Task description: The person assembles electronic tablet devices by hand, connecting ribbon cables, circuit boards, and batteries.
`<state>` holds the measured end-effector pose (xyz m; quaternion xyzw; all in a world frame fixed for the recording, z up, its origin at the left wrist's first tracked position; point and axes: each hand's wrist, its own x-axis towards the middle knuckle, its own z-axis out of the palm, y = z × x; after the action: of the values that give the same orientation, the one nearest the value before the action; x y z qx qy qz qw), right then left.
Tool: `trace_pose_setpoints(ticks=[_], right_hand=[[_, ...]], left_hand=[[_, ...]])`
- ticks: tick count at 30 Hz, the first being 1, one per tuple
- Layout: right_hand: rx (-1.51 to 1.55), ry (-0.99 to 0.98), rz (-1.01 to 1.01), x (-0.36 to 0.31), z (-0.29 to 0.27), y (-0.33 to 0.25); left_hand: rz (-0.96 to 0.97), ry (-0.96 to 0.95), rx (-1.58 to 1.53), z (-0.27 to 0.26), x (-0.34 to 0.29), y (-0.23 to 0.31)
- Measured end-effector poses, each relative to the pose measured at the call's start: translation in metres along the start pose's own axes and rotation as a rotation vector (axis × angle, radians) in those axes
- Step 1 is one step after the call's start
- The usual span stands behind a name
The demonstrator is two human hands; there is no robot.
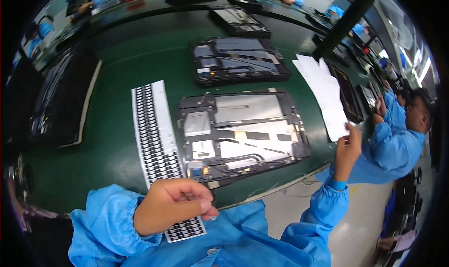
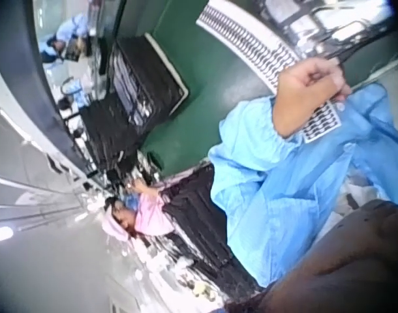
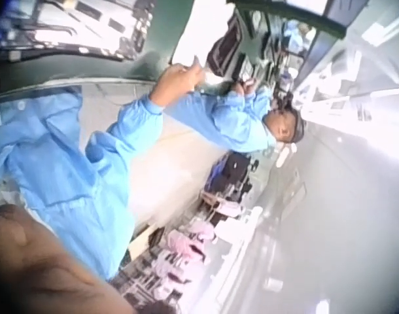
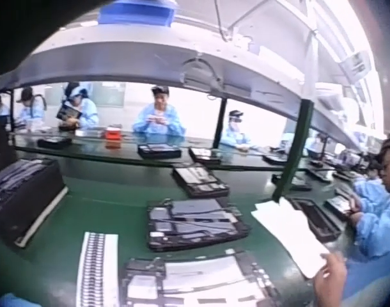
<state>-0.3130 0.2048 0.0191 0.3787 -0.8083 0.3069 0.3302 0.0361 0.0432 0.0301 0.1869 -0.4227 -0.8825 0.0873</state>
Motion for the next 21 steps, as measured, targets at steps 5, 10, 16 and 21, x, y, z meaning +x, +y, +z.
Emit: trace_pose_setpoints(ticks=[5,10,16,21], right_hand=[[0.226,-0.337,0.255,-0.02,-0.028,-0.046],[0.605,-0.209,-0.317,-0.048,-0.036,-0.116],[0.817,-0.242,-0.354,-0.055,-0.045,-0.147],[0.883,-0.311,-0.403,-0.059,-0.039,-0.159]], left_hand=[[-0.079,0.015,-0.107,0.012,0.009,0.002],[-0.22,0.008,-0.127,0.023,0.027,0.001],[-0.102,-0.016,-0.049,0.028,0.027,-0.008],[-0.097,0.084,0.112,0.04,0.026,-0.003]])
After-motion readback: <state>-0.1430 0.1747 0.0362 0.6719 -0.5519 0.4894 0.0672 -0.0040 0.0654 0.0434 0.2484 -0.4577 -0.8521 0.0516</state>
